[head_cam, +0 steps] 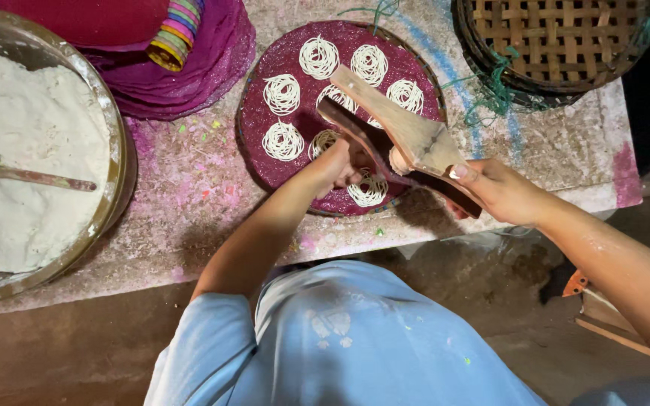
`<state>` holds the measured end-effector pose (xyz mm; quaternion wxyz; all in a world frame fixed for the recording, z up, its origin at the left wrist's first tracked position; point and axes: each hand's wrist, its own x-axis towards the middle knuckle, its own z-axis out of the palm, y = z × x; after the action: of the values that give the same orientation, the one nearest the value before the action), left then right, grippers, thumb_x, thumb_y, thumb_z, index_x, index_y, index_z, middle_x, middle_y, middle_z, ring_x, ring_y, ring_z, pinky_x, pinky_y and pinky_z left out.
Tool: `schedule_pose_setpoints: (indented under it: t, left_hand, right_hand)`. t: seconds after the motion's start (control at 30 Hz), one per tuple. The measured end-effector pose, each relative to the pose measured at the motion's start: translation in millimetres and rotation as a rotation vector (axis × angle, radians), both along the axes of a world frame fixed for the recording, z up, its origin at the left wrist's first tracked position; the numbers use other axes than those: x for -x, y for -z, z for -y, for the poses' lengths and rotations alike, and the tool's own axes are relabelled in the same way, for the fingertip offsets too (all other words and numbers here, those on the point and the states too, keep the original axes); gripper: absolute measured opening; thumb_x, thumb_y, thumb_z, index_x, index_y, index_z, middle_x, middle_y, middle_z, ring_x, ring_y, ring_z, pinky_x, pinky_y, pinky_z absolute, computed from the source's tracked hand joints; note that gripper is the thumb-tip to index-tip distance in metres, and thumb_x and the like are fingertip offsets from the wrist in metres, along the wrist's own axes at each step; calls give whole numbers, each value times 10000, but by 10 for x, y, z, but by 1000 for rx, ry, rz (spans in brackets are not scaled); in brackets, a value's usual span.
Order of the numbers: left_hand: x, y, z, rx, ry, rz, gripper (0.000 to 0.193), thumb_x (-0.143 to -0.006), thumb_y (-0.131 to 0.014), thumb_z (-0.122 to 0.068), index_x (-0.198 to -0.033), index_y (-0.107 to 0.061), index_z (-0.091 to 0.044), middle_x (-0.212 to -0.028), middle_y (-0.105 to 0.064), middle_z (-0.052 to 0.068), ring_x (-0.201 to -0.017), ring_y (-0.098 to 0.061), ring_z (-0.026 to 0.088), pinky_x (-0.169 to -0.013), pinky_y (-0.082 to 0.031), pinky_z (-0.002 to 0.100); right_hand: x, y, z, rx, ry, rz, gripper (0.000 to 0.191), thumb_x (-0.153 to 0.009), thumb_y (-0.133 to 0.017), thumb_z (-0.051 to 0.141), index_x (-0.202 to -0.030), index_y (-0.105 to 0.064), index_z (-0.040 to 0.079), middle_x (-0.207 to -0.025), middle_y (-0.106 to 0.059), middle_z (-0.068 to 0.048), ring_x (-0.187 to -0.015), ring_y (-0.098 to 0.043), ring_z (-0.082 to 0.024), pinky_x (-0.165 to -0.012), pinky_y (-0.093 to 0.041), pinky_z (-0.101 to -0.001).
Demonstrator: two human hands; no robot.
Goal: The person presses dough in a large bowl with a hand-held wooden noodle press, extruding strands into round nests onto a pink tray, and arranges the nests one by one. They repeatedly refill the press with dough from the bowl and continue extruding more nests across the tray.
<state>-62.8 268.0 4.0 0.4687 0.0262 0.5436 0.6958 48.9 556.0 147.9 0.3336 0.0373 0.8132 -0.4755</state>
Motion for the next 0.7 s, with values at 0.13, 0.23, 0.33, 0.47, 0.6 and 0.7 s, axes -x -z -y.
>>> schedule_pose_setpoints:
  t: [0.13,0.23,0.33,0.47,0.6,0.7]
  left_hand:
    - [-163,-36,83,0,-31,-51,797,-1038,-165,-673,-1628,-261,-147,-1283,-633,104,-544,-385,49,-472,-292,233]
    - [-362,-195,212,241,-13,-422,776,-1032,-260,-598,-1624,-137,-111,-1367,-673,157,-534,-485,127,-543,-497,266]
    - [-557,-327,374,405,12,-1195,789,-1101,-387,-476,-1684,-118,-18,-1482,-640,177,-1009,-739,289,-863,-534,378]
    - [-319,-455,321,-9,-223,-751,784,-1045,-505,-470,-1629,-235,-21,-1530,-545,181,-1185,-684,301,-1004,-546,450]
    - [151,-662,-32,-1140,-234,-5,799,-1060,-506,-579,-1603,-378,-7,-1530,-558,159,-1450,-540,289,-1273,-411,471]
    - [207,-838,-432,-1317,-255,79,745,-1025,-483,-620,-1508,-487,-53,-1275,-625,74,-1335,-552,253,-1240,-392,471]
  right_hand:
    - [-26,189,12,71,174,-43,614,-1009,-439,572,-984,-688,11,-802,-717,-81,-685,-667,-152,-640,-564,-308]
    - [-31,252,-35,59,192,-102,645,-1021,-424,596,-976,-685,8,-788,-703,-86,-663,-633,-158,-605,-516,-317]
    - [-64,196,-136,109,203,-129,693,-1027,-402,628,-973,-696,3,-799,-701,-87,-681,-631,-163,-627,-511,-324]
    - [-168,29,-208,172,174,-103,732,-1020,-353,629,-1009,-710,-9,-851,-725,-110,-740,-675,-188,-679,-543,-343]
    - [-242,-128,-161,325,109,192,679,-1011,-295,598,-1162,-640,32,-934,-713,-137,-838,-705,-215,-756,-585,-376]
    - [-233,-279,-190,325,143,386,692,-976,-268,588,-1177,-638,38,-974,-737,-152,-875,-716,-240,-790,-586,-395]
